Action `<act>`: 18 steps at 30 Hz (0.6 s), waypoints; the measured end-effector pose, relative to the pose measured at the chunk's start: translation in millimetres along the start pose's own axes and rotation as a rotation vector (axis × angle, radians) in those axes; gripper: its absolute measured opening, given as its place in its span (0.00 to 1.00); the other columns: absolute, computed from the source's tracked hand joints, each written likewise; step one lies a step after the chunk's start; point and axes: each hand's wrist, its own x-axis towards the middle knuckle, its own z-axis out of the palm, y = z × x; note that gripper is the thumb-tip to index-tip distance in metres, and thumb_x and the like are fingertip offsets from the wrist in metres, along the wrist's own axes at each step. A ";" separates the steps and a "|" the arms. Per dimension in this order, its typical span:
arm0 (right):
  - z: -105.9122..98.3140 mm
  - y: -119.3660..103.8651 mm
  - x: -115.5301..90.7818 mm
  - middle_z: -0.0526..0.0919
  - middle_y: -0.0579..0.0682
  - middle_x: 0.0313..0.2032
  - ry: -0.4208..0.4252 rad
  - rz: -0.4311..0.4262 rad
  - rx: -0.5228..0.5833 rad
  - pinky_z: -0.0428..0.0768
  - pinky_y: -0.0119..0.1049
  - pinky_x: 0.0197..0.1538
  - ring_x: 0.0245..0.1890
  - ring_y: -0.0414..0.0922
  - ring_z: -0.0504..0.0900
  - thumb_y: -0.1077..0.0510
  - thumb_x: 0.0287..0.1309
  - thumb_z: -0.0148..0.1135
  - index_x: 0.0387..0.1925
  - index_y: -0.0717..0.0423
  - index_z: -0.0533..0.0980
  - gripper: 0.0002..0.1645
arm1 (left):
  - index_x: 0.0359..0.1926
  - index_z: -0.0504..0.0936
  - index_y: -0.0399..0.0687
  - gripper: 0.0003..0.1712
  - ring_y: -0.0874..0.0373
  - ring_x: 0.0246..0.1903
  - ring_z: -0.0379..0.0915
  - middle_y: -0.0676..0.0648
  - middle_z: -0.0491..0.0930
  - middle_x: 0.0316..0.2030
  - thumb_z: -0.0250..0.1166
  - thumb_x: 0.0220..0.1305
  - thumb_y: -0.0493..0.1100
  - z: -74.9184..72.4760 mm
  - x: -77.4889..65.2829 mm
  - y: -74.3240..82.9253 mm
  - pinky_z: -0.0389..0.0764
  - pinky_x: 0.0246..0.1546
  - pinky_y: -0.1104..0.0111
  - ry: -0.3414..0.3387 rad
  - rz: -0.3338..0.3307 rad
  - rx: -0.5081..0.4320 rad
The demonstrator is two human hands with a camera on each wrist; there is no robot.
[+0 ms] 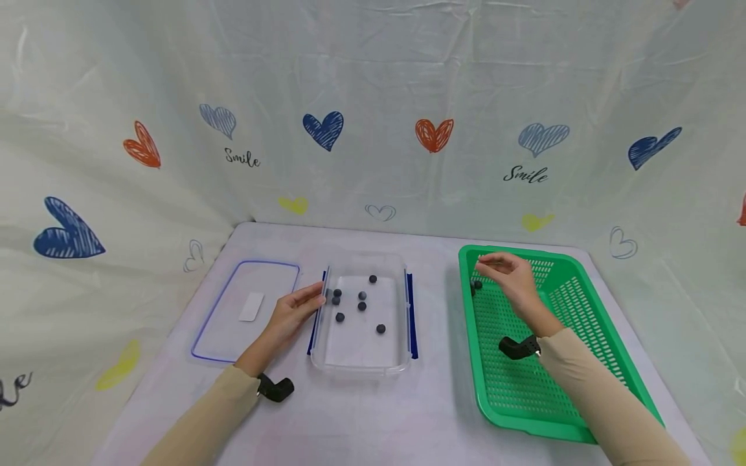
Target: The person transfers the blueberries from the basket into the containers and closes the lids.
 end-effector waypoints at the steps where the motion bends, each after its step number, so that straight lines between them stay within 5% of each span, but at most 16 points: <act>1: -1.2 1.9 0.0 0.81 0.53 0.40 0.004 0.004 -0.005 0.79 0.29 0.42 0.38 0.38 0.80 0.61 0.53 0.65 0.46 0.74 0.73 0.22 | 0.61 0.67 0.35 0.33 0.52 0.59 0.63 0.39 0.66 0.61 0.66 0.57 0.41 0.1 -0.1 0.2 0.70 0.53 0.75 0.003 -0.001 0.003; 8: -8.5 17.5 1.2 0.81 0.54 0.40 0.028 0.029 -0.069 0.78 0.28 0.43 0.38 0.37 0.79 0.59 0.54 0.65 0.46 0.71 0.74 0.22 | 0.61 0.67 0.36 0.32 0.58 0.57 0.66 0.41 0.67 0.61 0.65 0.57 0.41 -0.6 0.4 0.9 0.70 0.53 0.76 0.007 -0.023 0.020; 18: -15.6 46.9 7.1 0.80 0.57 0.42 0.047 0.087 -0.198 0.80 0.28 0.42 0.36 0.31 0.79 0.58 0.55 0.64 0.47 0.69 0.75 0.21 | 0.62 0.65 0.35 0.31 0.54 0.59 0.63 0.39 0.64 0.62 0.63 0.60 0.38 -1.4 0.5 3.2 0.69 0.53 0.76 -0.018 -0.054 0.008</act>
